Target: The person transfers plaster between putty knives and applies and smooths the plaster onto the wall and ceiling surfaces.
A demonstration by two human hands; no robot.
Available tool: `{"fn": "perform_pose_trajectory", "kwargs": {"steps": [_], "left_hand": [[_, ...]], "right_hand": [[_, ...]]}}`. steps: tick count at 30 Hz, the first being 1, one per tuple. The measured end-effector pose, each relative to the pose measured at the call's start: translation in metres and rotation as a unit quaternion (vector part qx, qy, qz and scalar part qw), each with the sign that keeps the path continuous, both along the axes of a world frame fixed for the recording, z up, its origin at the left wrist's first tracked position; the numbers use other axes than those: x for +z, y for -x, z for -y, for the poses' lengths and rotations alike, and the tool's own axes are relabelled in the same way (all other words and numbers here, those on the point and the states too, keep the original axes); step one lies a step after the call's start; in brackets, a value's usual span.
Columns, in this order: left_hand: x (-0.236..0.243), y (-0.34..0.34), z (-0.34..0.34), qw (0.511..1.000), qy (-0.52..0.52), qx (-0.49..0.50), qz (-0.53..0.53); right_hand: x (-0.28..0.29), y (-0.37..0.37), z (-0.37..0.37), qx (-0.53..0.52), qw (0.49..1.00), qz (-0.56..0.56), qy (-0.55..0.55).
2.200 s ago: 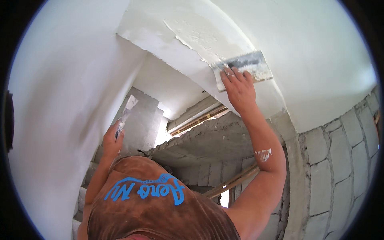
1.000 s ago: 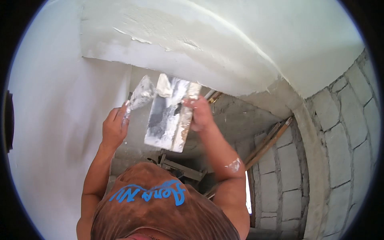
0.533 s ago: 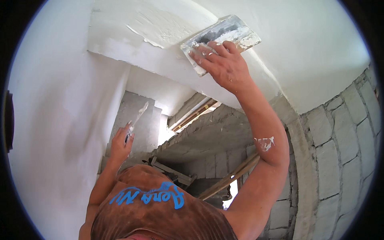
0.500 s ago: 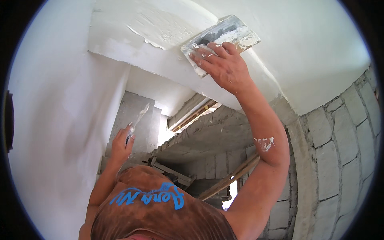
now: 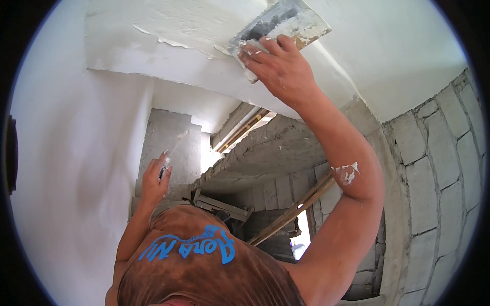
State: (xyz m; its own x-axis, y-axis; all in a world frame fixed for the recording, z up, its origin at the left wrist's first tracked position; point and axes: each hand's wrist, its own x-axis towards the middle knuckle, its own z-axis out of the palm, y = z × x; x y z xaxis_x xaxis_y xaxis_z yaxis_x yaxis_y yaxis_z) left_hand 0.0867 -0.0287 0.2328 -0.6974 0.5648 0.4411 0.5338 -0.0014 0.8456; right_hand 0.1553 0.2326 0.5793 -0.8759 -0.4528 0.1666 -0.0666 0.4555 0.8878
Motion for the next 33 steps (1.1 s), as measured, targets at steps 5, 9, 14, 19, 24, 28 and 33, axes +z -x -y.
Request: {"fn": "perform_pose_trajectory", "kwargs": {"steps": [5,9,14,19,24,28,33], "left_hand": [[0.002,0.001,-0.004,1.000,0.012,0.000,0.017],[0.015,-0.002,-0.011,0.999,0.026,-0.013,0.033],[-0.001,-0.009,-0.036,0.999,-0.024,-0.024,-0.004],[0.018,-0.032,-0.064,0.932,0.023,-0.115,0.344],[0.062,-0.053,-0.082,0.792,-0.005,-0.315,0.524],[0.074,-0.044,-0.085,0.719,-0.003,-0.402,0.567],[0.079,-0.023,-0.051,0.682,-0.036,-0.432,0.589]], "right_hand": [[0.001,-0.030,-0.027,-0.026,0.999,-0.013,0.016],[-0.005,-0.063,-0.055,-0.057,0.997,-0.036,0.032],[-0.003,-0.128,-0.098,-0.099,0.991,-0.083,0.044],[-0.002,-0.184,-0.103,-0.108,0.945,-0.239,0.198],[-0.075,-0.195,-0.053,0.066,0.855,-0.176,0.484],[-0.131,-0.188,-0.001,0.041,0.808,-0.033,0.587],[-0.183,-0.198,-0.013,-0.101,0.788,-0.030,0.606]]}}
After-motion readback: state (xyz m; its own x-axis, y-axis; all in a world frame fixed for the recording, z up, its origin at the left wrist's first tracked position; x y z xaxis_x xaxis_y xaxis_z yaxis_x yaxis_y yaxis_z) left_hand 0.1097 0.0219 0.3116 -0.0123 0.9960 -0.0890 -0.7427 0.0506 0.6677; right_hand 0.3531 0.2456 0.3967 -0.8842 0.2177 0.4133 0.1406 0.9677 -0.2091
